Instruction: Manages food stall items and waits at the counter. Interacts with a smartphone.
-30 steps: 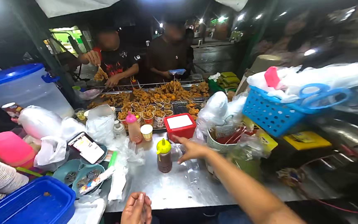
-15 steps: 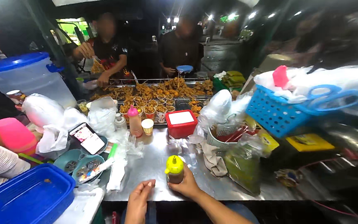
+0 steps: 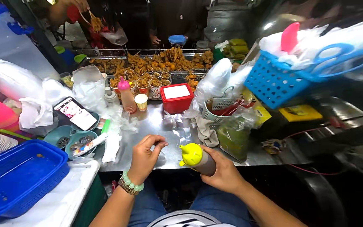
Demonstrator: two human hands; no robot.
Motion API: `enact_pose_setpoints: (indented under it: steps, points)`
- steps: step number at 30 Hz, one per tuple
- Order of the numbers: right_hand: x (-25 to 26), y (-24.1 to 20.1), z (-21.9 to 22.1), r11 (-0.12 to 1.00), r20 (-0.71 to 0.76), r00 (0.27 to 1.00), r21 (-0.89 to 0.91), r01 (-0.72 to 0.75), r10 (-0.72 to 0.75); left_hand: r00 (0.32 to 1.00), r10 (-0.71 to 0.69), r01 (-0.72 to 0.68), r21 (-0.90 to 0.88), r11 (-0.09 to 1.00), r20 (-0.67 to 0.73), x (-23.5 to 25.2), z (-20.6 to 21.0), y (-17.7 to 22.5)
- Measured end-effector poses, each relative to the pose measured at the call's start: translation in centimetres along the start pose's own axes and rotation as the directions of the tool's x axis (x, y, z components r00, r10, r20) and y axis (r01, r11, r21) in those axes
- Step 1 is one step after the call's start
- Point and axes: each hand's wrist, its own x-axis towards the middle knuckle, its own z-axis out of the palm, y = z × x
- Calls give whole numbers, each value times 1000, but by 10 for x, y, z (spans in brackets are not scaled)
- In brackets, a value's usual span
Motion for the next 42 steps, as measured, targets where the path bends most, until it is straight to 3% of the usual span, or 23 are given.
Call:
enact_pose_setpoints:
  steps: [6,11,17,20,23,25,28,31,33,36,42]
  points:
    - [11,-12,-9,993,45,999,-114,2,3,980,171,-188,193,963,98,0,-6,9]
    - [14,-17,-17,974,164,985,-223,-20,58,931,275,-347,342,873,242,-2,-10,13]
    - [16,-18,-26,931,343,927,-364,-21,154,897,262,-404,419,813,357,-18,-2,3]
    - [23,-19,-33,902,371,924,-424,78,95,890,229,-401,441,803,393,-24,4,3]
    - [46,-26,-50,816,344,932,-503,286,-115,930,78,-248,455,856,359,-23,13,14]
    - [68,-38,-63,699,307,897,-562,441,-319,929,-176,30,411,911,324,-16,17,31]
    - [102,-65,-81,431,279,740,-667,608,-611,839,-467,418,218,882,280,3,20,50]
    - [127,-96,-99,65,395,522,-748,661,-756,797,-558,592,-116,797,232,8,28,56]
    - [140,-111,-105,-50,463,439,-729,682,-770,774,-597,633,-283,721,210,11,32,59]
    - [151,-124,-108,-89,500,394,-697,712,-771,783,-599,616,-351,705,168,16,34,62]
    - [162,-142,-119,-59,540,460,-691,721,-705,829,-545,551,-354,756,127,30,30,62]
